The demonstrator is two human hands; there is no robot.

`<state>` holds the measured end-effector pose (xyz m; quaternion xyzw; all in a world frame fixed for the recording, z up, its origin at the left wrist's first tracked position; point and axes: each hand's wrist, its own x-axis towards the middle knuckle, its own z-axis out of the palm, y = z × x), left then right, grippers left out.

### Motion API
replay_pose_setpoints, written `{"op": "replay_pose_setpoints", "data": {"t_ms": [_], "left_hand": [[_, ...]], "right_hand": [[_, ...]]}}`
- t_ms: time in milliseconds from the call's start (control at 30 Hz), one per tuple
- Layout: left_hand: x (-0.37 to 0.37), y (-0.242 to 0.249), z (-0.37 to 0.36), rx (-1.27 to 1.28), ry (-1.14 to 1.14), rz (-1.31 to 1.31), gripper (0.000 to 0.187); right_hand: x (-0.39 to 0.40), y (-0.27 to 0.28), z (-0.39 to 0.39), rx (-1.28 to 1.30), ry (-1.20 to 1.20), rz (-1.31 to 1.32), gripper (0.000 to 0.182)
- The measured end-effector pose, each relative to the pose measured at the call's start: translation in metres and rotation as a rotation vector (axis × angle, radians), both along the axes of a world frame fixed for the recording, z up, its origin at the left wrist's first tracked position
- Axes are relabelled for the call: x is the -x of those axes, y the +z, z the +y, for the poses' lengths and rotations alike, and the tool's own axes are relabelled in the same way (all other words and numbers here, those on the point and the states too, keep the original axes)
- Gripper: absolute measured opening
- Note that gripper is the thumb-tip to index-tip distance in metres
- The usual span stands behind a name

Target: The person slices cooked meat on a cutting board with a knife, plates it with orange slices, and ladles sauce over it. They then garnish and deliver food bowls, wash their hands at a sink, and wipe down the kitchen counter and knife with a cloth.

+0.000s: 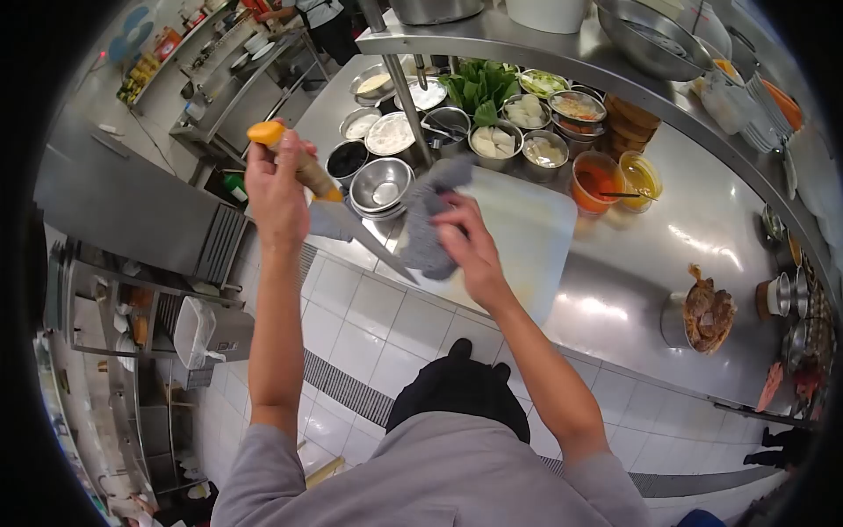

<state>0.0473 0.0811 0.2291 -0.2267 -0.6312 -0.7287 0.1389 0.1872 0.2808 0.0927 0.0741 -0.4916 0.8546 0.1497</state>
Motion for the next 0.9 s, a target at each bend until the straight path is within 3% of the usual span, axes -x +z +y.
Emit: {"op": "replay_pose_setpoints", "data": {"t_ms": [67, 100, 200, 233, 300, 400, 567, 667, 800, 900], "left_hand": [[-0.005, -0.010, 0.019, -0.196, -0.116, -0.114, 0.041], [-0.006, -0.012, 0.025, -0.228, -0.119, -0.154, 0.040], [-0.008, -0.012, 0.036, -0.366, -0.159, -0.221, 0.037], [-0.007, -0.008, 0.034, -0.366, -0.148, -0.208, 0.037], [-0.007, -0.002, 0.031, -0.407, -0.158, -0.225, 0.035], [-0.003, 0.013, 0.011, -0.406, -0.123, -0.191, 0.032], [0.020, 0.054, -0.046, -0.364, -0.104, -0.066, 0.034], [0.030, 0.065, -0.054, -0.336, -0.326, -0.098, 0.031], [0.032, 0.059, -0.013, -0.323, -0.700, -0.151, 0.036], [0.041, 0.086, 0.015, -0.323, -0.712, -0.010, 0.037]], "right_hand": [[0.025, 0.028, -0.014, -0.596, -0.210, 0.190, 0.051], [0.033, 0.032, -0.024, -0.597, -0.209, 0.205, 0.051], [0.047, 0.058, -0.059, -0.527, -0.528, 0.137, 0.046], [0.052, 0.061, -0.059, -0.523, -0.519, 0.150, 0.046], [0.055, 0.062, -0.056, -0.729, -0.307, -0.114, 0.038], [0.053, 0.073, -0.058, -0.901, -0.296, -0.082, 0.032], [0.021, 0.028, -0.039, -0.936, -0.241, -0.020, 0.038], [-0.018, -0.007, -0.010, -0.984, -0.233, -0.021, 0.040], [-0.086, 0.000, 0.032, -1.109, -0.376, -0.170, 0.044], [-0.141, -0.013, 0.076, -1.344, -0.570, -0.308, 0.041]]}}
